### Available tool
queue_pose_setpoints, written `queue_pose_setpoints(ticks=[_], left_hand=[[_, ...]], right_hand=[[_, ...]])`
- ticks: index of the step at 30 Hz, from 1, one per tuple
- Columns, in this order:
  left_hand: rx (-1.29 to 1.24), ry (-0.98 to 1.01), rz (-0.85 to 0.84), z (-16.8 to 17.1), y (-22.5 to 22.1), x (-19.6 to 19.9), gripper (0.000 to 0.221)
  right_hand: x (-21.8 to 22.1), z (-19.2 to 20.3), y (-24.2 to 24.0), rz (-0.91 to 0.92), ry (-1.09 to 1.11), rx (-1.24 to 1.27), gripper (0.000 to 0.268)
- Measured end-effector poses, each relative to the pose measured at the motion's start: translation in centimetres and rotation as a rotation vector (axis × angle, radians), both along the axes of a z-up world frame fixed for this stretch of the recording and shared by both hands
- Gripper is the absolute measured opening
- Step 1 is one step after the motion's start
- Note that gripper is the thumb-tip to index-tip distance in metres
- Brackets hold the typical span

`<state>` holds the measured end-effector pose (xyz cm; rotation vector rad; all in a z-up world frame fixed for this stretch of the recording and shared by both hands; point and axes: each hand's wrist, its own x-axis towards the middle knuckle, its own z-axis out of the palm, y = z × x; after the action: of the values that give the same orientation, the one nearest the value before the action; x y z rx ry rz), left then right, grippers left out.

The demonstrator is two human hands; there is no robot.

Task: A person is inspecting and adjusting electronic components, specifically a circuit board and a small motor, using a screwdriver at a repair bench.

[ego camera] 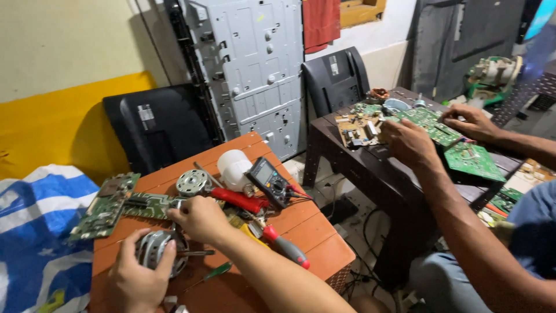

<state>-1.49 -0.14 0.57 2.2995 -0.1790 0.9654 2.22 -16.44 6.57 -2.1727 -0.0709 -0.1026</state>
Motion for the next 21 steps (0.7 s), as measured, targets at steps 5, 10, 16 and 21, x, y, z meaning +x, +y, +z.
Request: queue_pose_setpoints(ticks=[5, 10, 16, 21], left_hand=[[0.097, 0.022, -0.005, 1.2, -0.1, -0.8, 0.051], [0.189, 0.041, 0.031, 1.0, -0.8, -0.7, 0.053], [0.202, -0.062, 0.005, 0.7, -1.0, -0.8, 0.052], [0.234, -0.162, 0.014, 0.0, -1.4, -0.2, 0.048]], right_hand=[[-0.6, 1.0, 0.1, 0.010, 0.044, -0.150, 0.057], [0.3, -0.1, 0.0, -0.101, 0.047, -0.141, 0.049], [-0.3, 0.6, 0.3, -0.013, 0.122, -0.248, 0.038], [1.0, -0.5, -0.5, -0.119, -0.013, -0.277, 0.037]])
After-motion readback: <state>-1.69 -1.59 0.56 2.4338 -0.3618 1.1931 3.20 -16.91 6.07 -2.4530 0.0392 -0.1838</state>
